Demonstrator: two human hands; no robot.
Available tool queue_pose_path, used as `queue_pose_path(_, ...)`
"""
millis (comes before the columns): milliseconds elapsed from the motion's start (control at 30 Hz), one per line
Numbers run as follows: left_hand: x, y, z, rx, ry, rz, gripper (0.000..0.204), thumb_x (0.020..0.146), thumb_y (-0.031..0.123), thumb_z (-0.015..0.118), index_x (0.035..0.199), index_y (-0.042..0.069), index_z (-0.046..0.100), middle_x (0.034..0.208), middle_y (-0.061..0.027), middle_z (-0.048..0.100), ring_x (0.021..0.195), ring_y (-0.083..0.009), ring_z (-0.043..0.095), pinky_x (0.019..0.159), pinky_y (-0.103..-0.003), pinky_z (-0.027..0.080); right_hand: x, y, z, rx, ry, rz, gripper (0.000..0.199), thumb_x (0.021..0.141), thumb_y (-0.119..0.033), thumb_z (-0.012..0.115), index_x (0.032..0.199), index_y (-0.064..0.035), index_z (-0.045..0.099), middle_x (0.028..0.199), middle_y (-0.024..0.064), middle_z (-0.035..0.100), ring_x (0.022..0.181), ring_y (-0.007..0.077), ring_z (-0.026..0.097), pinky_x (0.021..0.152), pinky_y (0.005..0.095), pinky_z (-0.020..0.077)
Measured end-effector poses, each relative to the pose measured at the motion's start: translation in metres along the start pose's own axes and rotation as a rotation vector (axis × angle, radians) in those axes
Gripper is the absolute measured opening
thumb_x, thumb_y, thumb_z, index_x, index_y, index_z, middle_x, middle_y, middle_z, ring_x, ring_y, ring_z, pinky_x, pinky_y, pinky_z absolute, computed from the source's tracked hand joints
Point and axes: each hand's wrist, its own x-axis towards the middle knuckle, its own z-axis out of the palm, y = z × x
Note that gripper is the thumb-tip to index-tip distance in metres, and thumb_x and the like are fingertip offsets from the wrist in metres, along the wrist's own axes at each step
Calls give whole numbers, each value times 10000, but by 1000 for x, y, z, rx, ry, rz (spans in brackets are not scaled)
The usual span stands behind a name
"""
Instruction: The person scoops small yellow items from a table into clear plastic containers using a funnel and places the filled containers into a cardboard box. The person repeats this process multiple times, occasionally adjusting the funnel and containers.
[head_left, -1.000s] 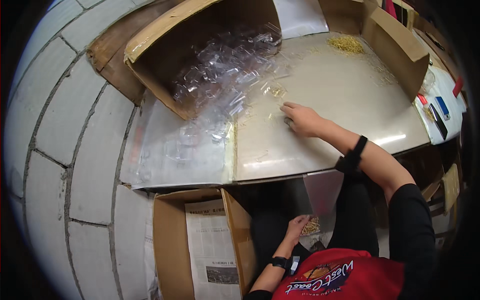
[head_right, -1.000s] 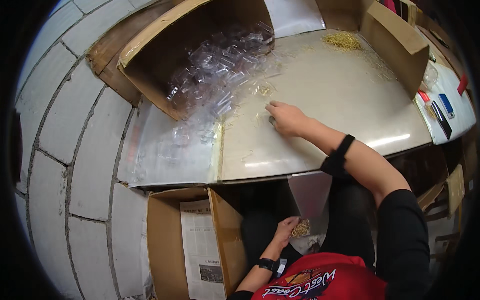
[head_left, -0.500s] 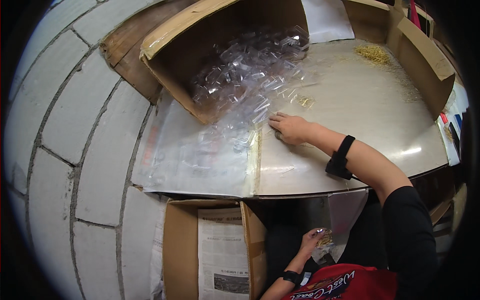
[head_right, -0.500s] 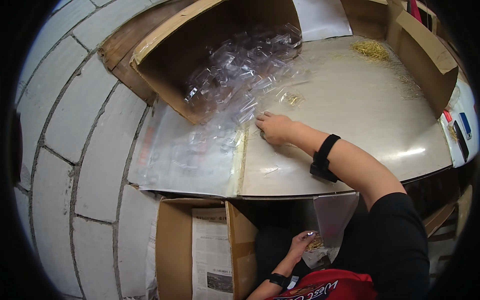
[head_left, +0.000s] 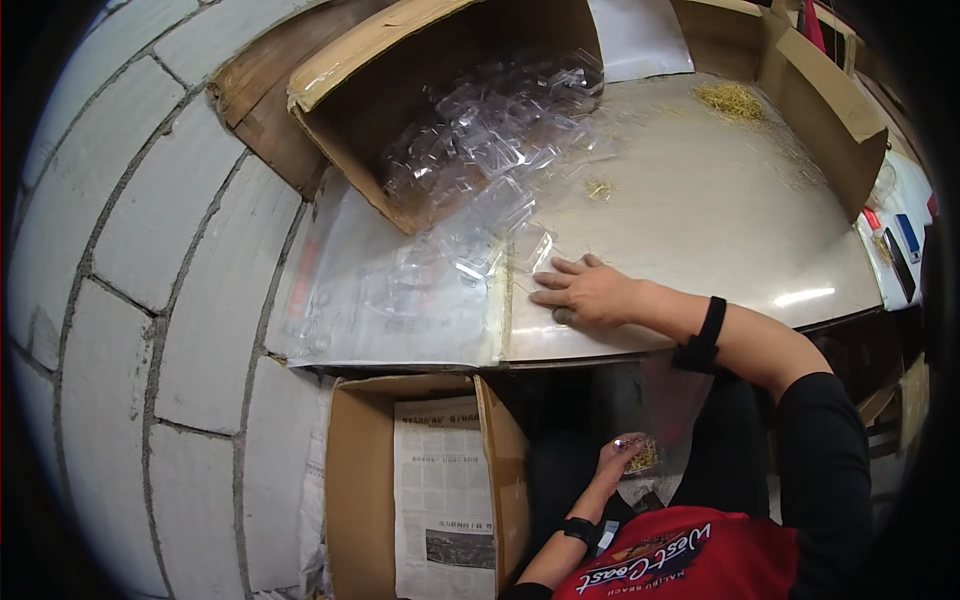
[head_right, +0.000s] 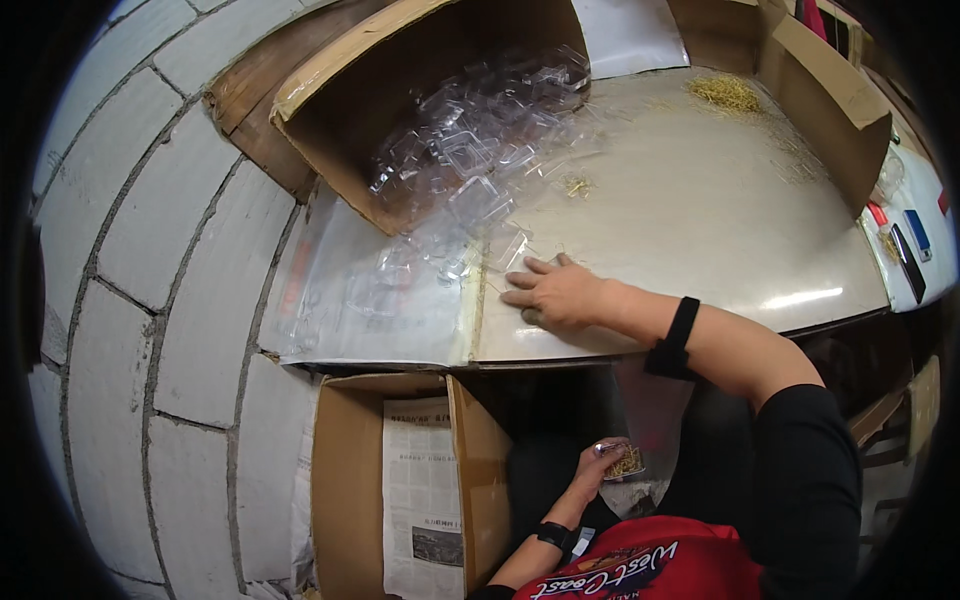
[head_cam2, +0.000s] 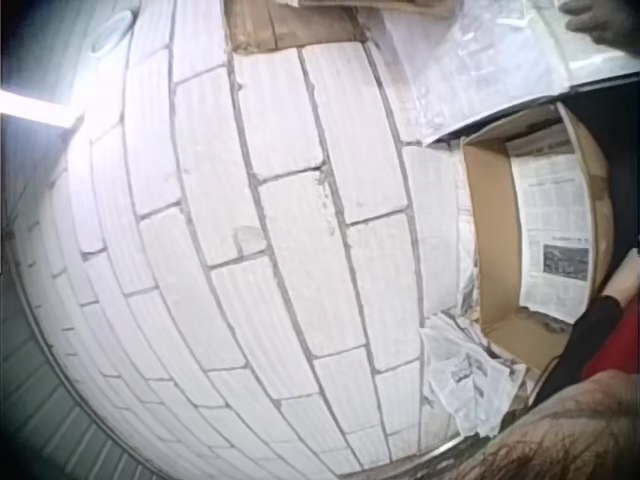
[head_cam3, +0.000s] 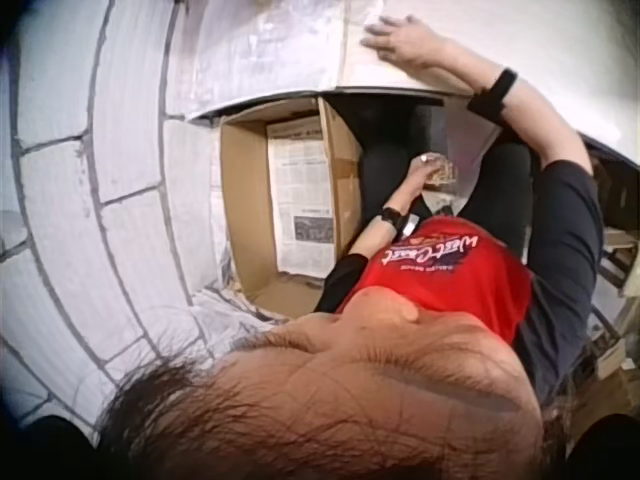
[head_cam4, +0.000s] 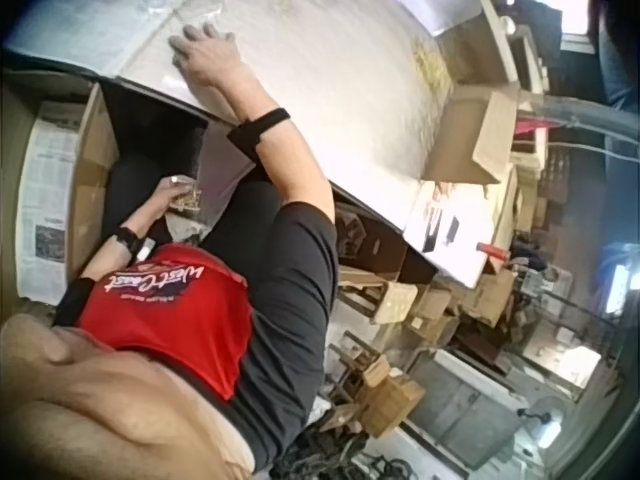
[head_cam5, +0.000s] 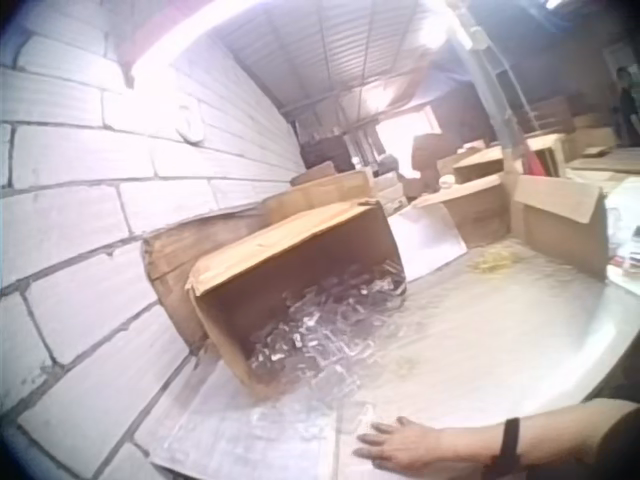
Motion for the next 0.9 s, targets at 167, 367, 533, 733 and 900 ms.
queue_pose_path(167,-7,5,2,40,23,-44,235,857,103,638,1078,27,614,960,-52,652,822,-145,644,677,-274,551,-78,27,10,44,52,12,462,906,-216,487,1351,-115,422,1439,112,349,1344,310,297,1071,439,311)
queue_pose_path(367,-20,13,2,43,38,-63,262,865,149,636,1098,34,605,944,-55,660,763,-141,658,522,-266,547,-152,30,3,446,350,220,368,895,-164,525,1239,-30,524,1352,149,458,1276,296,408,1034,347,369)
queue_pose_path(533,-24,17,13,42,27,-108,315,924,258,547,1105,2,578,910,-79,656,740,-157,661,513,-285,548,-143,73,19,493,535,553,471,956,-314,439,1345,-51,411,1419,167,366,1332,311,317,1093,350,273)
queue_pose_path(733,-11,30,34,19,6,-112,454,981,384,368,1091,-9,566,919,-101,657,740,-188,666,515,-313,551,-124,42,31,244,312,205,459,963,-347,390,1326,-72,443,1410,122,393,1358,297,270,1102,450,225)
queue_pose_path(900,-2,29,47,-23,-23,-98,478,962,436,384,1087,11,564,925,-93,654,722,-194,667,499,-327,537,-188,-34,44,234,456,213,372,878,-163,537,1234,-60,516,1351,121,454,1310,310,350,1068,422,308)
